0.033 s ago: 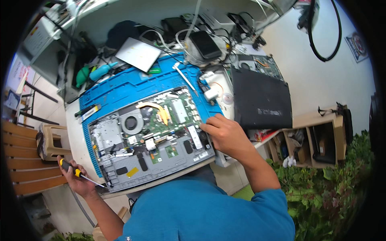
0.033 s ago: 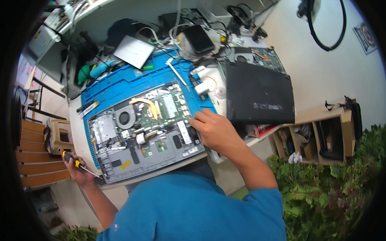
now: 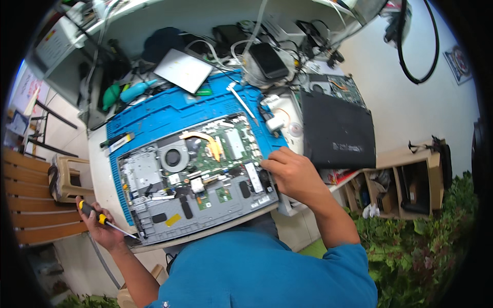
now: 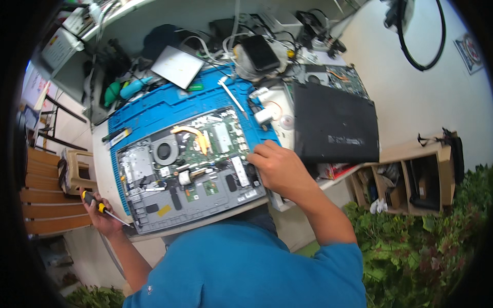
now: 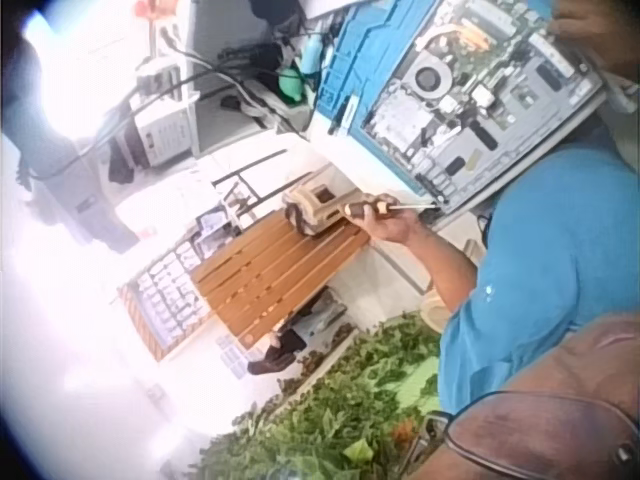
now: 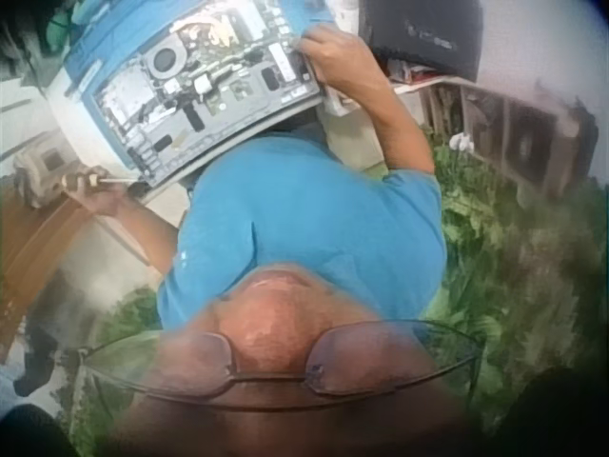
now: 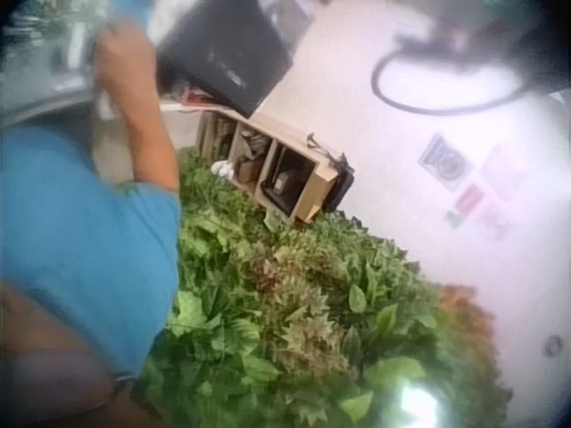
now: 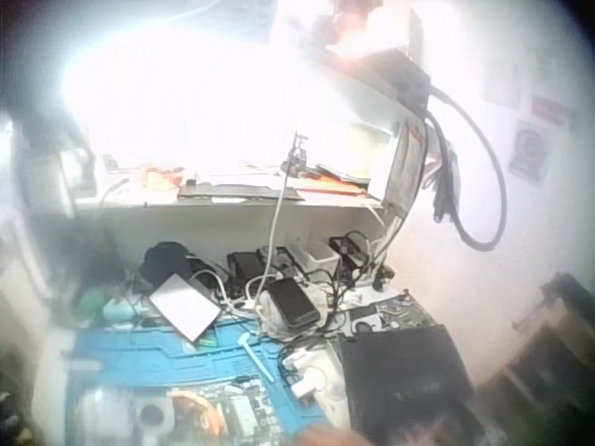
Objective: The person uses a screwdriver to remove screws from a disassembled laptop on a workbench. They then pick up a laptop battery, align it with the internal chassis, and secure it by tightening screws. The person also connects a ribbon cable to the motherboard.
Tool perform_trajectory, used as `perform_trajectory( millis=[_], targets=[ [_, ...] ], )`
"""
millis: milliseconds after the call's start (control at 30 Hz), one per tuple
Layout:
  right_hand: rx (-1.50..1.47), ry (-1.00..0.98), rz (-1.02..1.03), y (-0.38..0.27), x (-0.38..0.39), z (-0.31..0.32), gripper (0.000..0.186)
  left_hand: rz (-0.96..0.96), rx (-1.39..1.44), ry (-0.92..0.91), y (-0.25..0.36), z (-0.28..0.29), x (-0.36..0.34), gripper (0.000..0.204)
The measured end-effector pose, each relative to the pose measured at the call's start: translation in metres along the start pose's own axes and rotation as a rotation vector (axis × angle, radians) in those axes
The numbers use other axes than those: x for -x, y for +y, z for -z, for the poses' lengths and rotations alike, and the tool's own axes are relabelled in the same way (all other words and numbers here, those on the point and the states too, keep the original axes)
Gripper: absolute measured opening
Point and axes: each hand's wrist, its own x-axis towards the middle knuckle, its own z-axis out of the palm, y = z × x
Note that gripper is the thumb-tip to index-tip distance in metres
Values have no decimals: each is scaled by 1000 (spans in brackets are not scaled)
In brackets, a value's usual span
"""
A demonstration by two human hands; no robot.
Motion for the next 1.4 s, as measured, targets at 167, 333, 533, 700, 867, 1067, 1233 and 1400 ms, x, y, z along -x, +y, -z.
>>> perform_trajectory(
  millis=[167,333,533,700,867,1067,1233,1400],
  targets=[
    [-125,157,25,-12,-57,14,13,-35,-1,64,1,-13,3,73],
    [-85,123,216,-30,-158,-17,21,-67,11,54,1,-21,5,73],
    [6,-92,348,-35,-265,-105,11,-92,17,84,5,-31,11,76],
    [57,-142,306,-36,-307,-134,11,-66,39,99,8,-37,10,83],
    [77,-167,277,-25,-321,-152,19,-59,63,84,10,-38,10,87],
    [32,-266,219,-27,-328,-139,24,-73,60,76,7,-34,9,88],
    [-32,-276,256,-16,-330,-122,20,-67,58,84,7,-37,8,88],
    [-9,-116,278,-27,-290,-74,19,-63,61,133,9,-41,7,87]
  ],
)
